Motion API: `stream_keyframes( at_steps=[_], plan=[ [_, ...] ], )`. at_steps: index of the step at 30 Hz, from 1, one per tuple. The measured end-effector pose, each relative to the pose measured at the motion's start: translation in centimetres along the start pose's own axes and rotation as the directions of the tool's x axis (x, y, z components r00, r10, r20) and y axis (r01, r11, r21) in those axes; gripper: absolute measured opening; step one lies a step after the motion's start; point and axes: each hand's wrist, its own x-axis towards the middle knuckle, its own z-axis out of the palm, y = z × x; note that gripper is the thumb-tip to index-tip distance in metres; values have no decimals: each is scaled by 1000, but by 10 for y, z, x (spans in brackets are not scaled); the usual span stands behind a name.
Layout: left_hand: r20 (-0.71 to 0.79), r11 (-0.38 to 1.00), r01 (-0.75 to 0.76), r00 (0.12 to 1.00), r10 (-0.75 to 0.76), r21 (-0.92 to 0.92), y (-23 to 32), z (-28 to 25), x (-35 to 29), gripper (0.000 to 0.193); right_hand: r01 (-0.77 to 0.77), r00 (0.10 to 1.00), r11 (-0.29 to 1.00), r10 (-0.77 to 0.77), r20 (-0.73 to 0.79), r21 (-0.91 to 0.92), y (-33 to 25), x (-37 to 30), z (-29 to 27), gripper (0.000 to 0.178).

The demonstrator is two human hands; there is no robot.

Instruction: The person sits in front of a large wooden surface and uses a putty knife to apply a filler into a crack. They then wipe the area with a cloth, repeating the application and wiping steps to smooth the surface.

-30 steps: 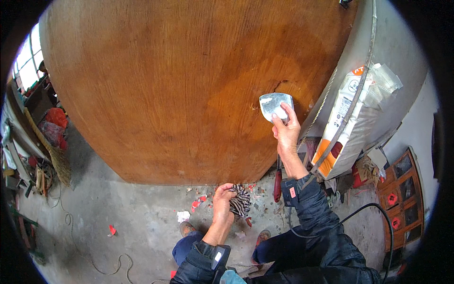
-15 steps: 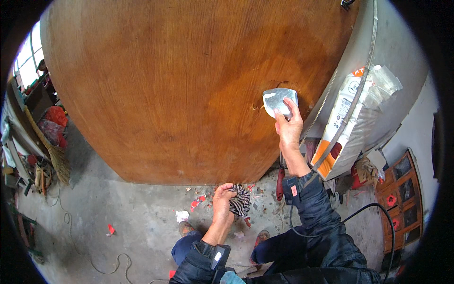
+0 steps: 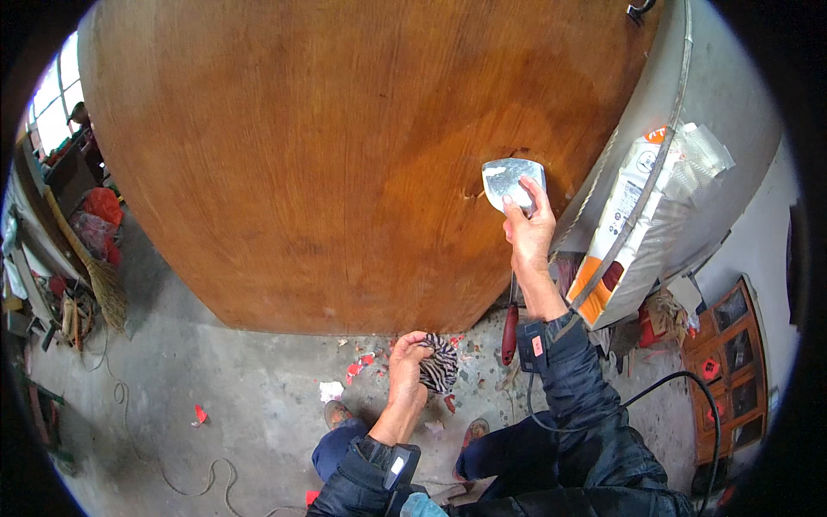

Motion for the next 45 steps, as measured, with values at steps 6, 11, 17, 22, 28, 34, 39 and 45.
stream_keyframes(
  at_steps=[6, 11, 17, 22, 28, 34, 39, 45],
  plan=[
    [-7, 999, 40, 999, -40, -2, 0, 1, -1, 24, 15, 1000, 1000, -15, 0, -25, 1, 0, 1, 41],
    [-1, 1000, 12, 1000, -12, 19, 1, 0, 0, 22, 32, 999, 999, -32, -14, -1, 9, 1, 1, 39],
    [2, 1000, 8, 1000, -8, 10, 2, 0, -1, 22, -92, 992, 994, 86, -88, -59, 24, -11, -10, 38],
    [2, 1000, 9, 1000, -9, -7, 1, 0, 1, 23, 56, 997, 998, -56, -48, -20, 13, -5, -10, 39],
    [14, 999, 30, 999, -30, 12, -2, -1, 3, 22, 40, 999, 998, -40, 15, 41, 6, -11, -6, 38],
    [16, 1000, 14, 1000, -14, -26, -1, -1, 3, 23, -28, 997, 999, 31, 65, -43, 42, -39, -4, 41],
    [-52, 1000, -8, 999, 7, -24, -1, -2, 3, 22, -58, 983, 995, 71, 171, -79, 68, -59, -5, 40],
    [-162, 989, -125, 980, 111, -82, 1, -1, 4, 23, 96, 931, 969, -7, 365, -227, 75, -65, 15, 45]
  ],
)
